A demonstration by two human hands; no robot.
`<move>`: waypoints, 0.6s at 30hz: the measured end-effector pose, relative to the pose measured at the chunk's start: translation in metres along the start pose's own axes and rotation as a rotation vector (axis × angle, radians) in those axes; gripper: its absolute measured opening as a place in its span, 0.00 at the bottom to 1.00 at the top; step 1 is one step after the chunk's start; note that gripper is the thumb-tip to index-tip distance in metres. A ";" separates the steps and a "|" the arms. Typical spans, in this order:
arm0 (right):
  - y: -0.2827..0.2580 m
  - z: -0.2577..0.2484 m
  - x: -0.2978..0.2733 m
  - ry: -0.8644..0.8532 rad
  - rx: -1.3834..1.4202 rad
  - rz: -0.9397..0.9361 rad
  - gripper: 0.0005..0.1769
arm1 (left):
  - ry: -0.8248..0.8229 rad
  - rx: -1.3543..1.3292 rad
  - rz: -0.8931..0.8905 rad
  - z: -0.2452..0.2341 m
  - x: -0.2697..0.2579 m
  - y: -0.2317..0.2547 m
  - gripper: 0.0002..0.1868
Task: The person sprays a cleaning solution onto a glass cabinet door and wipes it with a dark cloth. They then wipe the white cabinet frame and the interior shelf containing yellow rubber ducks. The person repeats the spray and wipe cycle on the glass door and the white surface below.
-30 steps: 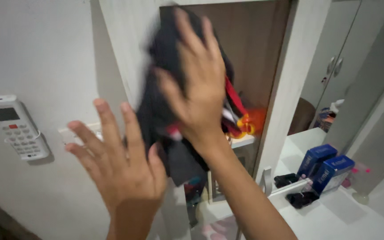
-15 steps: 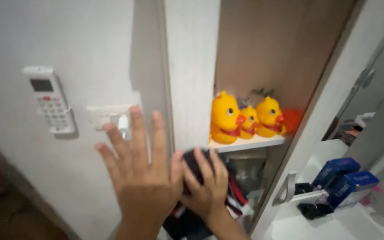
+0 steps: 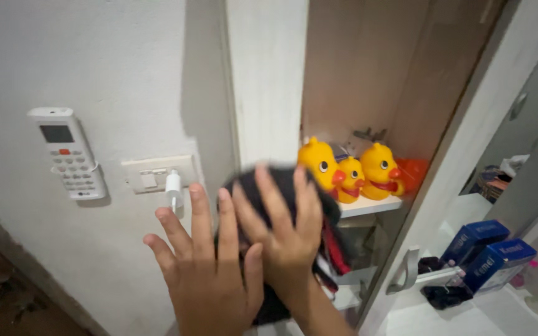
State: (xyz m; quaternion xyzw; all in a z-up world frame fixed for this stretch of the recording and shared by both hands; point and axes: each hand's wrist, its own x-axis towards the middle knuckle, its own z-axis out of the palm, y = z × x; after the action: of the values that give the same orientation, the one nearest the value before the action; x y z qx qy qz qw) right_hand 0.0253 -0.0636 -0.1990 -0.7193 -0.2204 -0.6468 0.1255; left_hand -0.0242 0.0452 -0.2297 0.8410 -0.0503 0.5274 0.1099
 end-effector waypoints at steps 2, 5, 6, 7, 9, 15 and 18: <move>0.014 -0.003 -0.032 -0.056 0.159 -0.016 0.17 | -0.064 -0.048 -0.034 0.005 0.000 -0.001 0.41; 0.040 -0.001 -0.049 -0.047 0.223 -0.105 0.12 | -0.085 -0.051 -0.032 0.005 0.000 0.006 0.41; 0.046 -0.001 -0.045 -0.044 0.236 -0.129 0.14 | -0.069 -0.051 -0.022 0.004 0.003 0.010 0.40; 0.054 0.000 -0.034 -0.040 0.249 -0.153 0.17 | -0.052 -0.050 -0.011 0.004 0.008 0.015 0.40; 0.072 0.002 -0.002 -0.012 0.245 -0.182 0.18 | -0.010 -0.057 0.014 0.008 0.020 0.028 0.40; 0.115 -0.003 0.039 0.062 0.095 0.024 0.24 | 0.032 -0.043 0.029 0.019 0.030 0.057 0.39; 0.144 -0.010 -0.003 0.091 0.028 0.169 0.24 | 0.043 -0.068 0.013 0.030 0.027 0.063 0.39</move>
State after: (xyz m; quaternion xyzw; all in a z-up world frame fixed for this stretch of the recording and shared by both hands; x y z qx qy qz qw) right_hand 0.0853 -0.1942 -0.1858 -0.7033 -0.1621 -0.6629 0.1993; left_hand 0.0013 -0.0227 -0.2099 0.8249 -0.0711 0.5441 0.1359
